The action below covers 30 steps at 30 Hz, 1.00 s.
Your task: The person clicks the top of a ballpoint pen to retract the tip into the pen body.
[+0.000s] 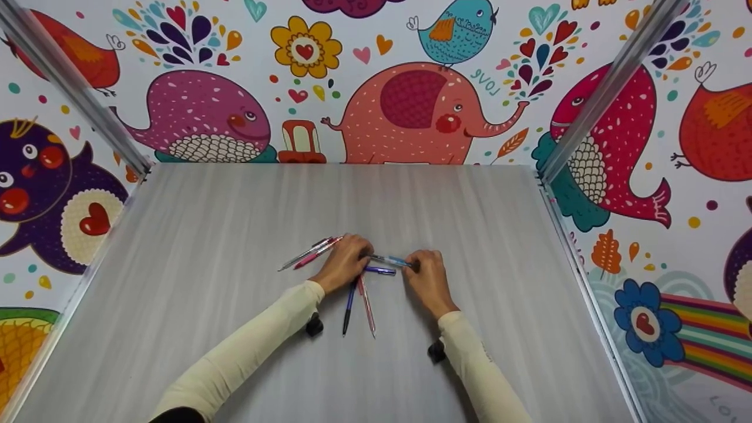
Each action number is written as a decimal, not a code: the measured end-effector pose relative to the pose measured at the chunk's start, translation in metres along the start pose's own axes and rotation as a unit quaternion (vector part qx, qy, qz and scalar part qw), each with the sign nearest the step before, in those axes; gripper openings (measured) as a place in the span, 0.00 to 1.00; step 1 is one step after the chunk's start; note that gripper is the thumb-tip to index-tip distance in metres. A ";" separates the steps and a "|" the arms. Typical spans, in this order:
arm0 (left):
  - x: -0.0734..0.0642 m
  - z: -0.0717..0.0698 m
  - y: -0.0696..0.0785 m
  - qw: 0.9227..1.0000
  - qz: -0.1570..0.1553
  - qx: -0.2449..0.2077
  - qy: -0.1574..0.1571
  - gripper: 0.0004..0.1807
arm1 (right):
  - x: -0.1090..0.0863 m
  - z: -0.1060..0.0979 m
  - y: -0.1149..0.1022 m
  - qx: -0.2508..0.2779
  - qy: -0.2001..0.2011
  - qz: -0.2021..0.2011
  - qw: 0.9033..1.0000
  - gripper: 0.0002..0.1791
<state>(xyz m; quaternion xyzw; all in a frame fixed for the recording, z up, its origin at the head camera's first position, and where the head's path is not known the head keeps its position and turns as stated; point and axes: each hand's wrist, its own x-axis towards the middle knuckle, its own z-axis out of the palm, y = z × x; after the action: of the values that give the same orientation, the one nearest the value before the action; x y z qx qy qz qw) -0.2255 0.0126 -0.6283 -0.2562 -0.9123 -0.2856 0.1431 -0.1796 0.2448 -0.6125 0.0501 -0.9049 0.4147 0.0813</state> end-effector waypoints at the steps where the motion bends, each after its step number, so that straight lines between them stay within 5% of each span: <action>1: 0.000 -0.005 0.004 1.000 0.000 0.012 -0.003 0.03 | 0.000 0.000 0.000 -0.001 -0.001 0.002 1.000 0.08; 12: 0.000 -0.014 0.012 0.999 -0.023 0.035 -0.033 0.04 | 0.004 0.002 0.003 -0.007 -0.008 0.000 1.000 0.05; 20: -0.007 0.003 -0.006 0.999 -0.012 -0.021 0.020 0.08 | -0.004 0.000 -0.007 0.002 0.002 0.007 1.000 0.06; 30: -0.022 -0.040 0.021 0.997 -0.040 -0.053 0.034 0.13 | -0.008 0.001 -0.022 0.007 0.013 -0.032 0.999 0.08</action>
<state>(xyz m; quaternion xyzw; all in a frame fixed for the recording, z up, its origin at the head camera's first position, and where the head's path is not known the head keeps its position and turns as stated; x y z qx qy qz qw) -0.1913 -0.0046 -0.5964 -0.2165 -0.9001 -0.3476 0.1488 -0.1687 0.2303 -0.5984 0.0746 -0.8987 0.4190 0.1061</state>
